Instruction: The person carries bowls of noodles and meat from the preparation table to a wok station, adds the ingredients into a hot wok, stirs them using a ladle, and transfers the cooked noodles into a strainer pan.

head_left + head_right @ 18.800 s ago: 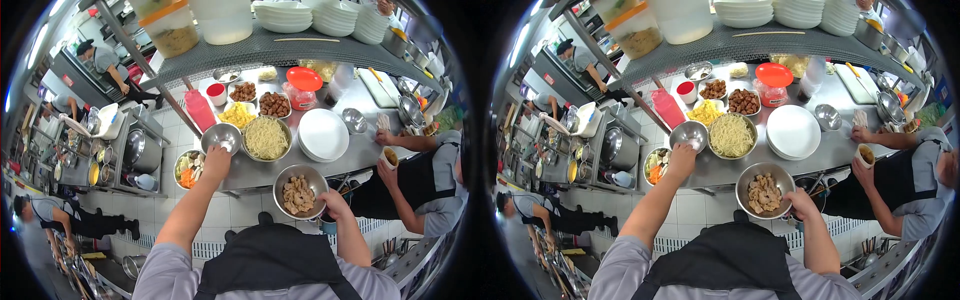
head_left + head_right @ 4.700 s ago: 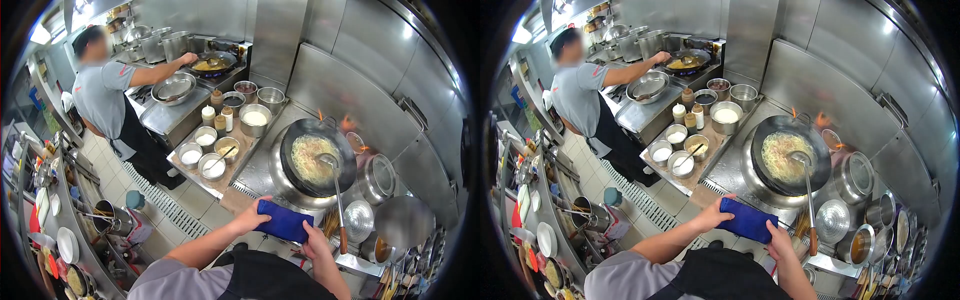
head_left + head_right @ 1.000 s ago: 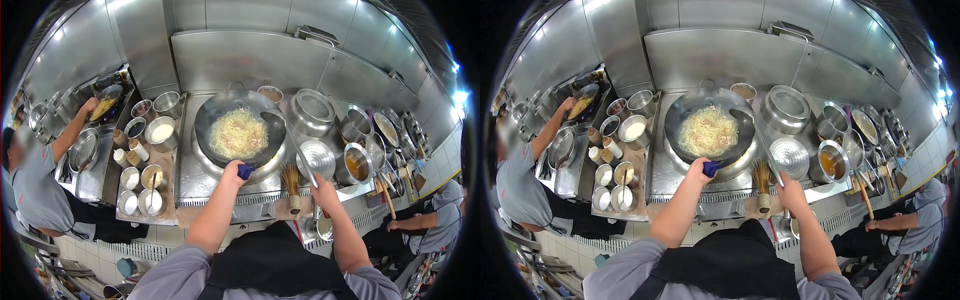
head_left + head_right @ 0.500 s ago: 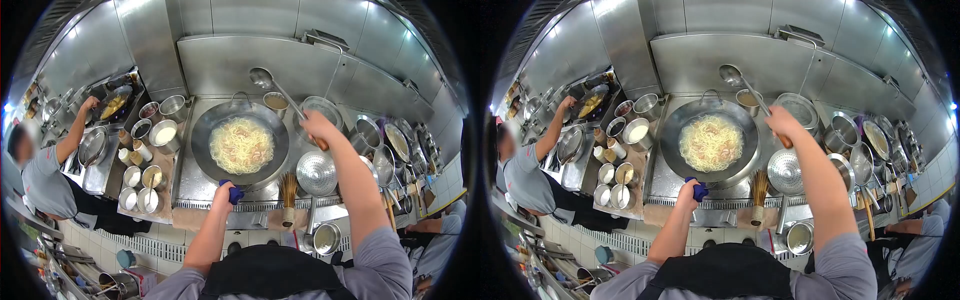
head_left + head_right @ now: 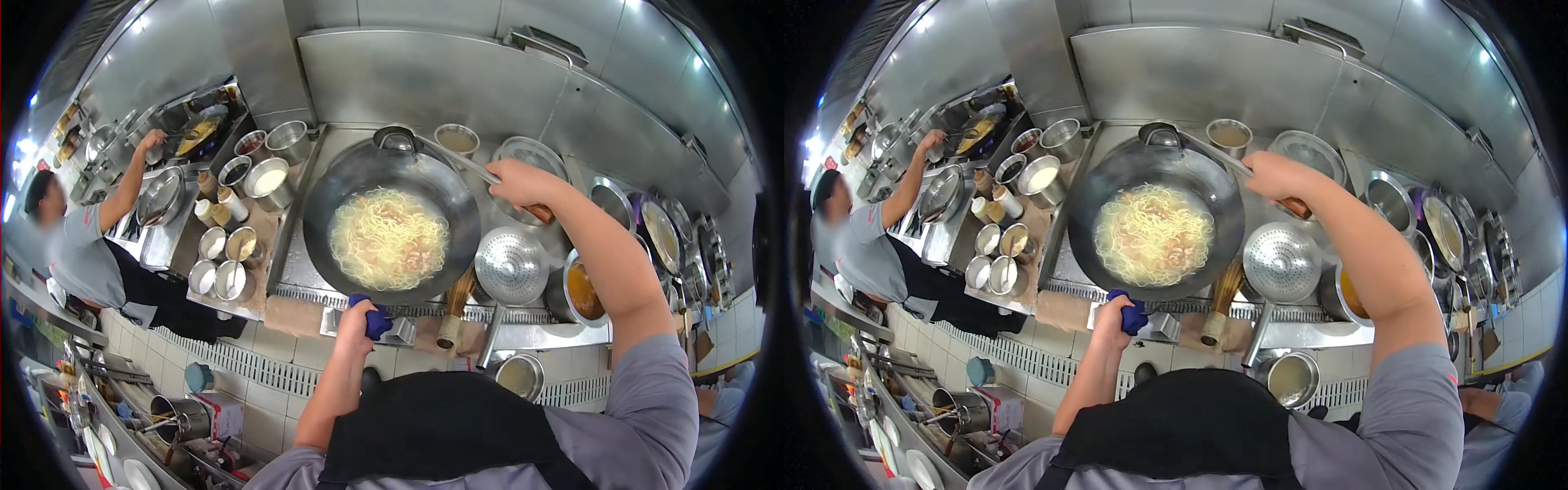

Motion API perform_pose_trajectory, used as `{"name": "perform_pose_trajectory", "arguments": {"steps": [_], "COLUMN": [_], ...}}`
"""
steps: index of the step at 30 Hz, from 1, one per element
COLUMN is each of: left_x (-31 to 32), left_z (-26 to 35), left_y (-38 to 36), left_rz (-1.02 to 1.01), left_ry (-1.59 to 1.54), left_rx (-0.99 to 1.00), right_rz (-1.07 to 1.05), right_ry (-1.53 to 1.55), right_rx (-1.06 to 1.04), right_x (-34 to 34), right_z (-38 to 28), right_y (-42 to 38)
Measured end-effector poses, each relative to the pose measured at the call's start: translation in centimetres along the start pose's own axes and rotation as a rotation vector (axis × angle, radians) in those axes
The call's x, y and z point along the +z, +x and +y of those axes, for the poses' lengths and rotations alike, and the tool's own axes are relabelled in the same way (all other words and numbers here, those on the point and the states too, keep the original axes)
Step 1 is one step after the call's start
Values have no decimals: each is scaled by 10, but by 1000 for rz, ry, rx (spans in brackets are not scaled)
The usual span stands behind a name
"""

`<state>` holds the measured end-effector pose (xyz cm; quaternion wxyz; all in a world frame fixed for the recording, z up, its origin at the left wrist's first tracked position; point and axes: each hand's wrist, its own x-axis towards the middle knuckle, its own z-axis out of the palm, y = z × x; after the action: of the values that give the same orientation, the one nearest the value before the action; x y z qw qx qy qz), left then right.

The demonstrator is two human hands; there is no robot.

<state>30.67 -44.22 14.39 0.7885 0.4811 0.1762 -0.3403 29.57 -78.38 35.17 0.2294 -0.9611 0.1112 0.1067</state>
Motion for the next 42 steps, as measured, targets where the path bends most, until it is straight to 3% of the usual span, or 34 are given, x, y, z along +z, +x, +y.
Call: {"name": "perform_pose_trajectory", "arguments": {"steps": [16,29,42], "left_x": [29,62,93], "left_z": [-51,-58,-52], "left_y": [-21,-13,-17], "left_rz": [6,-45,-62], "left_ry": [65,203,283], "left_rx": [191,141,222], "right_rz": [86,106,166], "right_ry": [161,256,344], "right_rx": [21,154,200], "right_x": [29,46,55], "right_z": [61,101,122], "right_y": [-63,-83,-85]}}
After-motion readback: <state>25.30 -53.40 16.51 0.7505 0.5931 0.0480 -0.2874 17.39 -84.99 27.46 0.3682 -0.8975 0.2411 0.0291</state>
